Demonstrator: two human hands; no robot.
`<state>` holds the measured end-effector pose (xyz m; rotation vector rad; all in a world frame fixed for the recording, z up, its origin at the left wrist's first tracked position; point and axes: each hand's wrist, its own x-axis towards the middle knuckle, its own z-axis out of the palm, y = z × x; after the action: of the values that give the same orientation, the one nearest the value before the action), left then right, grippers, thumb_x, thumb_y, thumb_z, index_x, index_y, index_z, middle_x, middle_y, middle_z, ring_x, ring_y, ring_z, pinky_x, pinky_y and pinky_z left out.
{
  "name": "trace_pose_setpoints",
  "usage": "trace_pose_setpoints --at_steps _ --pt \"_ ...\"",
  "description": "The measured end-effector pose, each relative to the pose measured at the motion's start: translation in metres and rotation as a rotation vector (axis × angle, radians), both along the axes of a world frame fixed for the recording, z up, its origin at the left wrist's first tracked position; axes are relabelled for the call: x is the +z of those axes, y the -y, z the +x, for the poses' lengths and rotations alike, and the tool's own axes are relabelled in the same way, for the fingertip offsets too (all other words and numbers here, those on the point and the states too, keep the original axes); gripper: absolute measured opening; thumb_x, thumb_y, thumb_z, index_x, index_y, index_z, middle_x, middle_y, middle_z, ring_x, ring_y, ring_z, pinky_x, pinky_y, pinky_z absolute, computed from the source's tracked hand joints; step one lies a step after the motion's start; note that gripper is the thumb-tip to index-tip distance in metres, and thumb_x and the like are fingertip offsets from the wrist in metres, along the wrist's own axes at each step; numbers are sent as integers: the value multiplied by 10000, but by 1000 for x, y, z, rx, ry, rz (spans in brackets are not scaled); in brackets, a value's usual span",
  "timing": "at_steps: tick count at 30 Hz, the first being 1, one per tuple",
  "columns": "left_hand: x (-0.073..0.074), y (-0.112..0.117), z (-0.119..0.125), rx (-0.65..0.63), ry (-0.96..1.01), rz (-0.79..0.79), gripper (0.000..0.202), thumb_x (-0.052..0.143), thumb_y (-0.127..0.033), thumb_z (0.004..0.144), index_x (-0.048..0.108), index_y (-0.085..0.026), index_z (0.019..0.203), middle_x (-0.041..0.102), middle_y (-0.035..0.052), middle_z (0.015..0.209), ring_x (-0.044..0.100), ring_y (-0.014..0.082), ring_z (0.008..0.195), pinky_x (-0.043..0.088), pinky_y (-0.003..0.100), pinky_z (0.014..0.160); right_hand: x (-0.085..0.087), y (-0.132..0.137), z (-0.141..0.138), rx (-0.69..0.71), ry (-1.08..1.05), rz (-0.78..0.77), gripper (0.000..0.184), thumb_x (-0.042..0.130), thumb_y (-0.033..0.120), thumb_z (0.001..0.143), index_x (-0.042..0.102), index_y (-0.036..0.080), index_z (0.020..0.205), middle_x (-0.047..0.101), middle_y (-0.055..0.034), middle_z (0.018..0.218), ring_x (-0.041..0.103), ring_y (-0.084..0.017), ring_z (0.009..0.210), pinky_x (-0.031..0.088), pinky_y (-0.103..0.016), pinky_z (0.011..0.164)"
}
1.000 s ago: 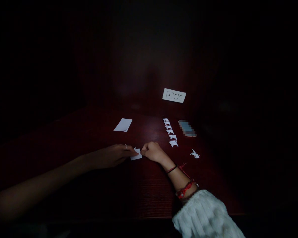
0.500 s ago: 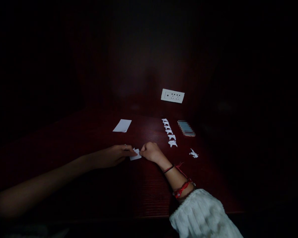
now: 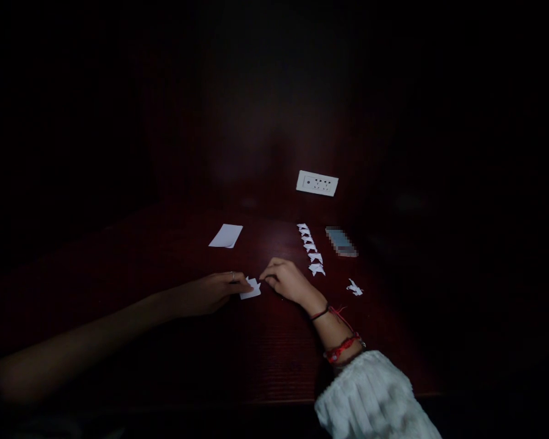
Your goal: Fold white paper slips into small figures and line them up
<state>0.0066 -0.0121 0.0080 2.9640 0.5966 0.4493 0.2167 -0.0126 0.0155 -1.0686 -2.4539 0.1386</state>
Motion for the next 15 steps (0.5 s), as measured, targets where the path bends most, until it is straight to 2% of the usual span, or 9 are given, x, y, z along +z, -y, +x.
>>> trace_pose_setpoints --at_steps 2,4,15 --pt "-2 -1 0 0 -4 8 468 364 15 680 454 -211 1079 487 32 984 462 149 905 355 249 784 4 3 0 120 91 -10 253 446 79 730 611 204 875 536 -21 831 492 -88 768 362 -189 690" --pt "-3 -2 0 1 -14 10 482 359 18 680 444 -214 1094 485 32 997 459 149 919 350 252 796 6 6 0 169 163 -25 279 431 78 738 605 215 909 540 -20 857 498 -87 778 361 -187 696" --pt "4 1 0 0 -9 -29 492 329 39 672 462 -202 1080 486 29 1020 465 128 924 346 234 818 13 11 0 165 308 -13 348 413 78 736 567 266 985 575 -1 919 513 -101 838 353 -198 699"
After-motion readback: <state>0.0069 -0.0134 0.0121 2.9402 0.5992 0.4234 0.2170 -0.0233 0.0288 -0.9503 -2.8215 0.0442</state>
